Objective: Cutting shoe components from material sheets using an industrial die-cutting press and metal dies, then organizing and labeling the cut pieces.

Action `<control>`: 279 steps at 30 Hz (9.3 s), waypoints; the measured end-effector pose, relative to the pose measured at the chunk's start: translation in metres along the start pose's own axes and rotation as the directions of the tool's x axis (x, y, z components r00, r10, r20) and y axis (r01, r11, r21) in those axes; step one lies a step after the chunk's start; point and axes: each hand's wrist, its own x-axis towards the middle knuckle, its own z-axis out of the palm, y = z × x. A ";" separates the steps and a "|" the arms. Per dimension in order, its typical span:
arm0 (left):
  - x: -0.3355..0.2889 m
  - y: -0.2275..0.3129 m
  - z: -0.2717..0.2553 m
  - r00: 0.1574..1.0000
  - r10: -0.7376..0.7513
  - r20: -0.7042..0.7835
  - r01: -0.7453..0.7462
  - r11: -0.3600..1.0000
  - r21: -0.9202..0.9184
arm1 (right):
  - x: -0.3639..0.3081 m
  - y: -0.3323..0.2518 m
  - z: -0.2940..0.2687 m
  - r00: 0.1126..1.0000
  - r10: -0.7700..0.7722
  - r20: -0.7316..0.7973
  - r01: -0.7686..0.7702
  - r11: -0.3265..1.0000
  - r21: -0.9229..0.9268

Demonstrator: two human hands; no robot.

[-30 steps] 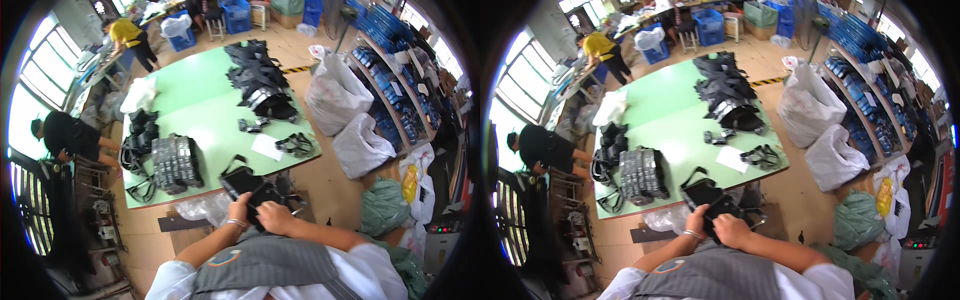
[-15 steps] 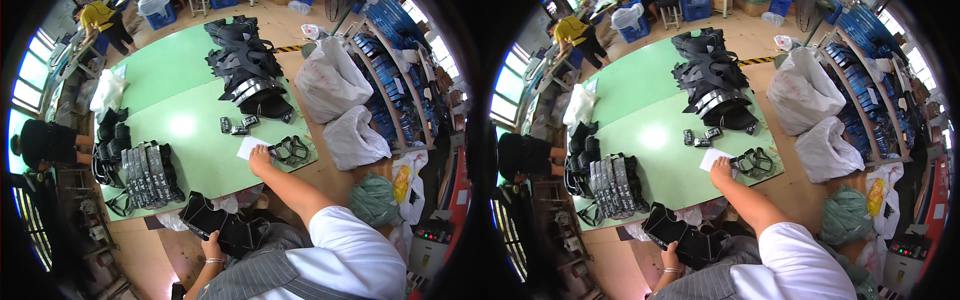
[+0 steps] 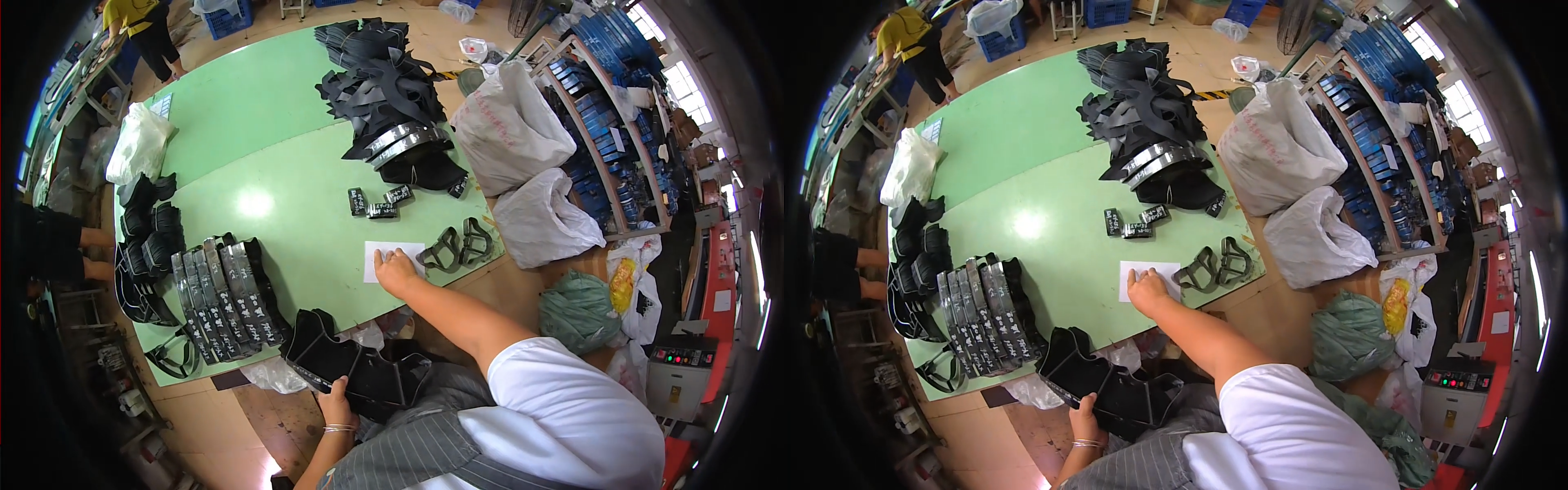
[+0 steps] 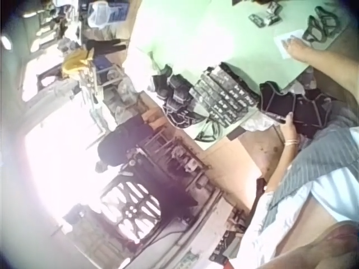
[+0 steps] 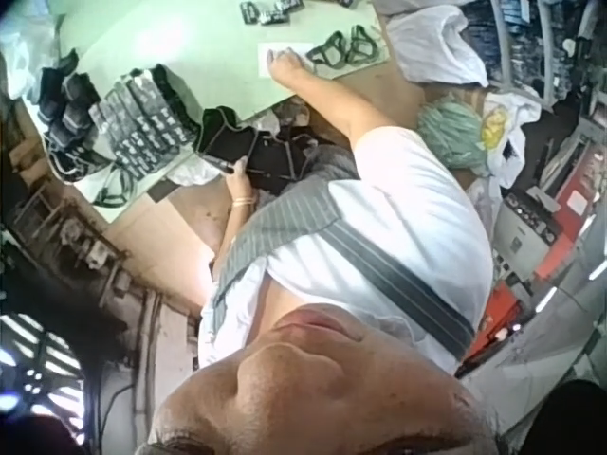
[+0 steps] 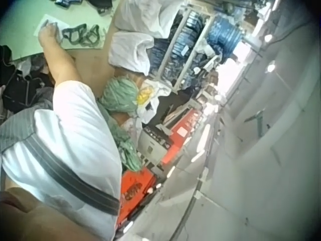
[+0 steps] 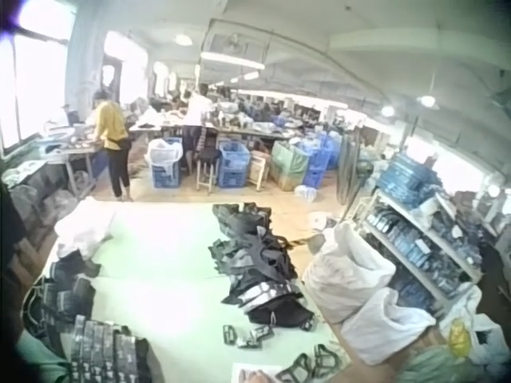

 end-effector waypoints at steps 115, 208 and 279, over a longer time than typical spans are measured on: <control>0.215 0.051 0.133 0.664 0.712 0.228 -0.564 0.278 0.777 | -0.042 0.018 -0.022 0.922 -0.062 -0.382 0.299 0.741 0.602; 0.159 0.231 -0.368 0.575 0.497 -0.650 0.048 0.773 0.633 | 0.189 -0.114 0.017 0.794 0.275 -0.542 -0.092 0.936 0.340; 0.088 0.412 -0.279 0.582 0.738 -0.342 -0.727 0.660 0.188 | 0.174 -0.123 -0.006 0.800 0.389 -0.457 -0.248 0.907 0.339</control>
